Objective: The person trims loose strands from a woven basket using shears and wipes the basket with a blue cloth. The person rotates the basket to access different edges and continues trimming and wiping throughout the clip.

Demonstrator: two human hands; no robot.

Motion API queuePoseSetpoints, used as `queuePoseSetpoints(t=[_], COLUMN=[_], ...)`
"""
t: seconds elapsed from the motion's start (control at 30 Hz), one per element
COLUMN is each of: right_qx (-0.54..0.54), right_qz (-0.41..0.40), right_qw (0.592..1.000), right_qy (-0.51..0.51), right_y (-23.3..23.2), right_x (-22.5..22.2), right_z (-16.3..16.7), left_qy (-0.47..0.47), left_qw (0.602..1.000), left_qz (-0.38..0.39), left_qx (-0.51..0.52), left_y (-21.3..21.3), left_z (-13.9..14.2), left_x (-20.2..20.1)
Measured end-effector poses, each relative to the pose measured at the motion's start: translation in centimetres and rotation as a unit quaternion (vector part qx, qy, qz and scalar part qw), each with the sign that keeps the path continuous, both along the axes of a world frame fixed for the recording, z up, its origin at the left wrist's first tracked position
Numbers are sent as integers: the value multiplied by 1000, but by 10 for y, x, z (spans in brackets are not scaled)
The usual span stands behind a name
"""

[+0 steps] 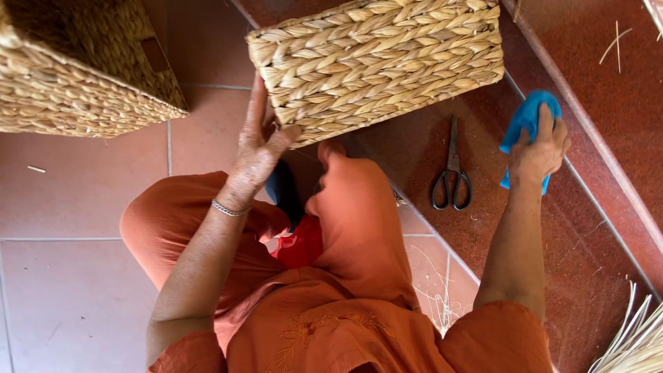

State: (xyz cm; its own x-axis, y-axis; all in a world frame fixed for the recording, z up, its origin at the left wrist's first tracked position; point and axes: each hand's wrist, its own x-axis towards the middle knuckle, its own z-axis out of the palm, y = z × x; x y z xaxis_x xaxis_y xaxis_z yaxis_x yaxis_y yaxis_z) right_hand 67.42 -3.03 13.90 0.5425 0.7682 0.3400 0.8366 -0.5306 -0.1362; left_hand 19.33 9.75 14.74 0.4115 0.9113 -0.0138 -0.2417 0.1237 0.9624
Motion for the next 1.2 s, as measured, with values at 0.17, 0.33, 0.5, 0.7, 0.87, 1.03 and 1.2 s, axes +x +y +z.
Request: queuePoseSetpoints(t=[0.17,0.33,0.5,0.7,0.87,1.03,1.2], right_qx=[-134,-55,-111,-79,-56,162,289], right_qz=[-41,83,-19,33,25,-84,-48], right_qw=[982,988,975,984,971,791,702], right_qy=[-127,119,193,156,231,584,649], right_y=[-59,-86,-91,-90,-85,-84,-112], right_x=[11,-31,-71,-74,-62,-42,-37], right_z=[-40,-71,-89,-97,-100,-94,-52], left_qy=[13,39,27,27,72,125,115], left_qw=[1000,999,998,999,995,988,988], left_qz=[-25,-26,-24,-26,-3,4,2], left_qx=[-10,20,54,35,75,89,103], left_y=[-4,-9,-12,-30,-35,-36,-37], left_z=[7,-1,-7,-12,-23,-28,-24], left_x=[-5,-5,-2,-10,-17,-18,-16])
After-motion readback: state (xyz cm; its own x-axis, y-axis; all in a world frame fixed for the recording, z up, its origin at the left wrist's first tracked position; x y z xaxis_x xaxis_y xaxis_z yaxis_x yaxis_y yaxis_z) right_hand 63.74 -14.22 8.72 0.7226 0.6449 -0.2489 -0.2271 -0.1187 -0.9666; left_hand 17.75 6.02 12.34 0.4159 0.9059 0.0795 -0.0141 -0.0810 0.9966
